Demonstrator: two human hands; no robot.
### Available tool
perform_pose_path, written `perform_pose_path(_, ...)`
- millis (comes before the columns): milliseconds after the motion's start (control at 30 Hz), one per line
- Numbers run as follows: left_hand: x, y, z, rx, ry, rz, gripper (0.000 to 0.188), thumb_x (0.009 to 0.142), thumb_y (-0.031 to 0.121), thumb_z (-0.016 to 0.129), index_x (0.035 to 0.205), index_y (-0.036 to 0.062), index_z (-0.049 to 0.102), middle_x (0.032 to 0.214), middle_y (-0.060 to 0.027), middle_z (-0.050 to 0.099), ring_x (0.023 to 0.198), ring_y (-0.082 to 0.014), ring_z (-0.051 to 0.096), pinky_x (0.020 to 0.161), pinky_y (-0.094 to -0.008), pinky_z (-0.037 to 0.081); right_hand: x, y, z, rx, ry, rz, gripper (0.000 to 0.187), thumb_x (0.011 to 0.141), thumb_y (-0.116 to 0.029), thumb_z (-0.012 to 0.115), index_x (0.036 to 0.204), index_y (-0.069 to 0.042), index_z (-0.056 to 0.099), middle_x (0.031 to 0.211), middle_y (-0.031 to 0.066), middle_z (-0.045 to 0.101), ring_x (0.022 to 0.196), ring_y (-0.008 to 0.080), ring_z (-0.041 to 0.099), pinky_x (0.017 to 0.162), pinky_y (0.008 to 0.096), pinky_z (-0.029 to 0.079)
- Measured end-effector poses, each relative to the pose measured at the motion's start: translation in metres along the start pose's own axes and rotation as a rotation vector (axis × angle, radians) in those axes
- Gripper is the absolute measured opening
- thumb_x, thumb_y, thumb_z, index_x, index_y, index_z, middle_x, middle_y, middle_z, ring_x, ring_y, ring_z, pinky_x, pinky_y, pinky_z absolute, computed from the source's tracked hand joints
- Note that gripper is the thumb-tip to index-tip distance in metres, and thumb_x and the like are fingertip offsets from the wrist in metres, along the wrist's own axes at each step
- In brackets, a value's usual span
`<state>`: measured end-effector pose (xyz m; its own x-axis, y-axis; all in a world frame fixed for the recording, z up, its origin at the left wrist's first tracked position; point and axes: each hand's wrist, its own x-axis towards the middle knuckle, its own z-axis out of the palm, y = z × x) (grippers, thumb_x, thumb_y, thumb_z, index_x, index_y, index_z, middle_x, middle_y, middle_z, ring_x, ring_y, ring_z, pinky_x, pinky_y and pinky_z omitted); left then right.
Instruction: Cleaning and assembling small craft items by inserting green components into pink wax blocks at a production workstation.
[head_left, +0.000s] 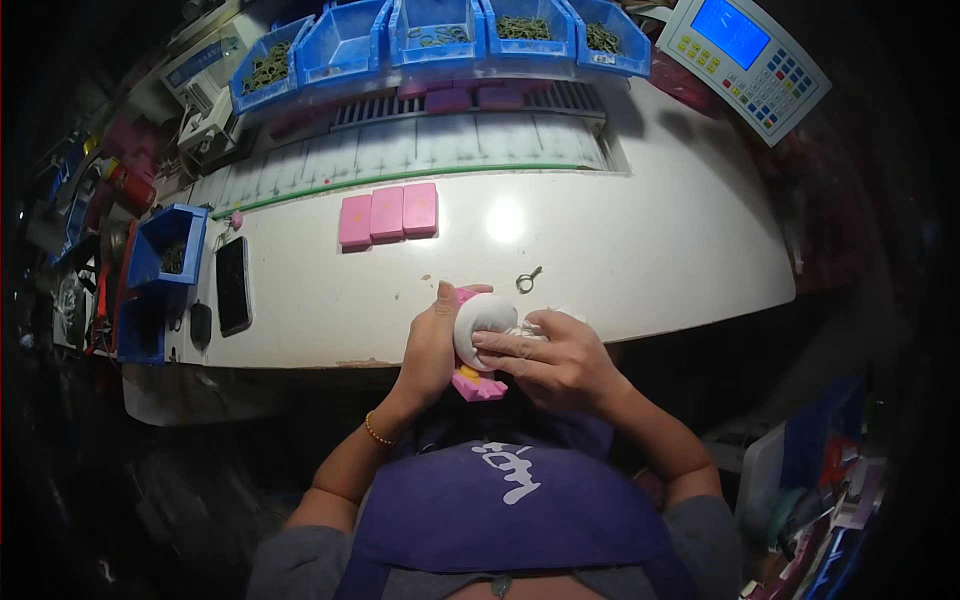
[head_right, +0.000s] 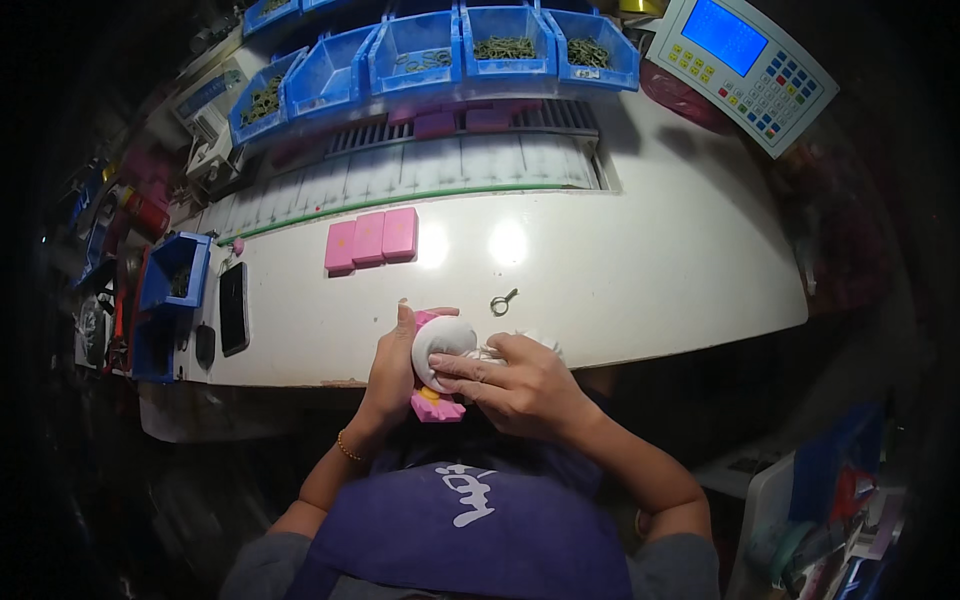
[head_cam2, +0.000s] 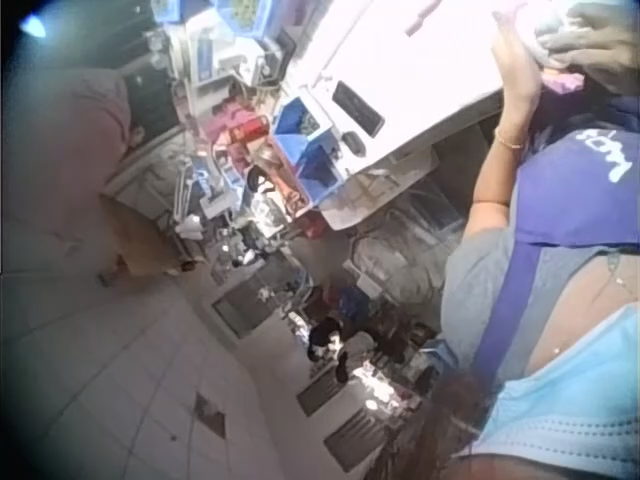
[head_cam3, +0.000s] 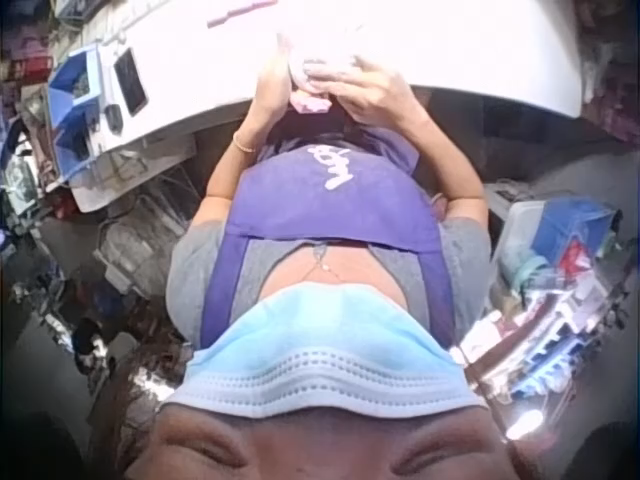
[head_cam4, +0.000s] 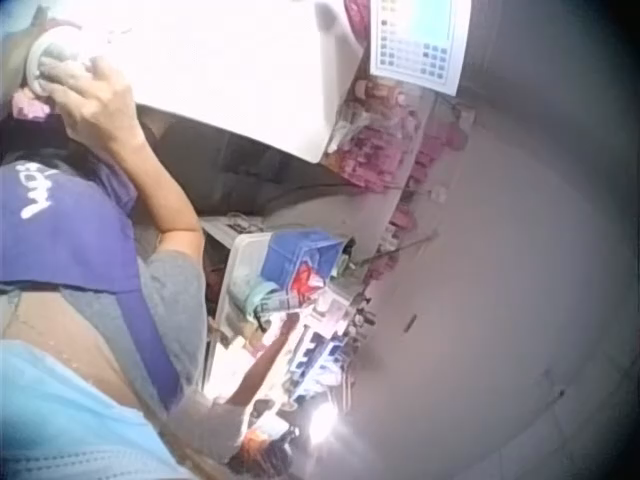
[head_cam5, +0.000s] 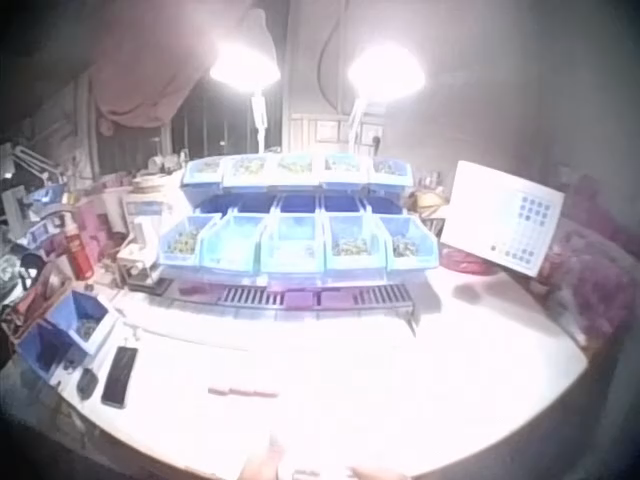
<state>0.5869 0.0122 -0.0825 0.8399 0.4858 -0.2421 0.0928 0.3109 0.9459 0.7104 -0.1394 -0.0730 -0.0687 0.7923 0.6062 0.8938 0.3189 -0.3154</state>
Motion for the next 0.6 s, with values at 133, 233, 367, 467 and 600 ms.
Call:
perform_pose_path(133, -0.003, 0.008, 0.001, 0.026, 0.05, 0.158, 0.058, 0.107, 0.043, 0.029, 0.115, -0.0052, 0.06, 0.091, -0.0122, 0.067, 0.08, -0.0155, 0.065, 0.074, -0.0282, 0.054, 0.007, -0.006, -0.028, 0.266, 0.034, 0.214, 0.051, 0.065, 0.001, 0.064, 0.114, -0.01, 0.069, 0.121, 0.0058, 0.068, 0.069, 0.0239, 0.055, 0.064, 0.0314, 0.051)
perform_pose_path(233, -0.006, 0.012, 0.009, -0.044, 0.136, 0.228, 0.051, 0.107, 0.038, 0.035, 0.11, -0.0058, 0.061, 0.084, -0.0103, 0.065, 0.073, -0.0141, 0.063, 0.066, -0.0276, 0.053, -0.004, -0.019, -0.012, 0.543, -0.049, 0.303, 0.052, 0.065, 0.002, 0.061, 0.115, -0.007, 0.068, 0.119, 0.0088, 0.068, 0.07, 0.0248, 0.055, 0.067, 0.0328, 0.051)
perform_pose_path(367, -0.011, 0.006, 0.014, -0.003, 0.077, 0.255, 0.05, 0.106, 0.039, 0.037, 0.099, -0.004, 0.062, 0.078, -0.0105, 0.065, 0.069, -0.0134, 0.062, 0.065, -0.0266, 0.052, -0.01, -0.024, 0.0, 0.749, -0.171, 0.416, 0.051, 0.069, 0.003, 0.058, 0.118, -0.005, 0.067, 0.124, 0.0079, 0.066, 0.073, 0.0237, 0.056, 0.075, 0.0336, 0.051)
perform_pose_path(467, -0.011, 0.002, 0.015, -0.054, 0.129, 0.253, 0.051, 0.106, 0.042, 0.036, 0.103, -0.0029, 0.06, 0.08, -0.0104, 0.064, 0.069, -0.0149, 0.062, 0.067, -0.0287, 0.054, -0.007, -0.015, -0.019, 0.808, -0.232, 0.44, 0.05, 0.069, 0.004, 0.057, 0.118, -0.003, 0.067, 0.126, 0.0089, 0.065, 0.078, 0.0236, 0.06, 0.08, 0.0326, 0.051)
perform_pose_path(600, 0.009, 0.008, -0.001, -0.308, 0.21, -0.023, 0.056, 0.104, 0.05, 0.031, 0.11, -0.0007, 0.055, 0.085, -0.0136, 0.06, 0.069, -0.0173, 0.063, 0.068, -0.0363, 0.059, -0.016, 0.019, -0.068, 0.572, 0.0, 0.621, 0.047, 0.07, 0.005, 0.055, 0.115, -0.001, 0.067, 0.124, 0.0118, 0.066, 0.095, 0.0244, 0.062, 0.085, 0.0328, 0.05)
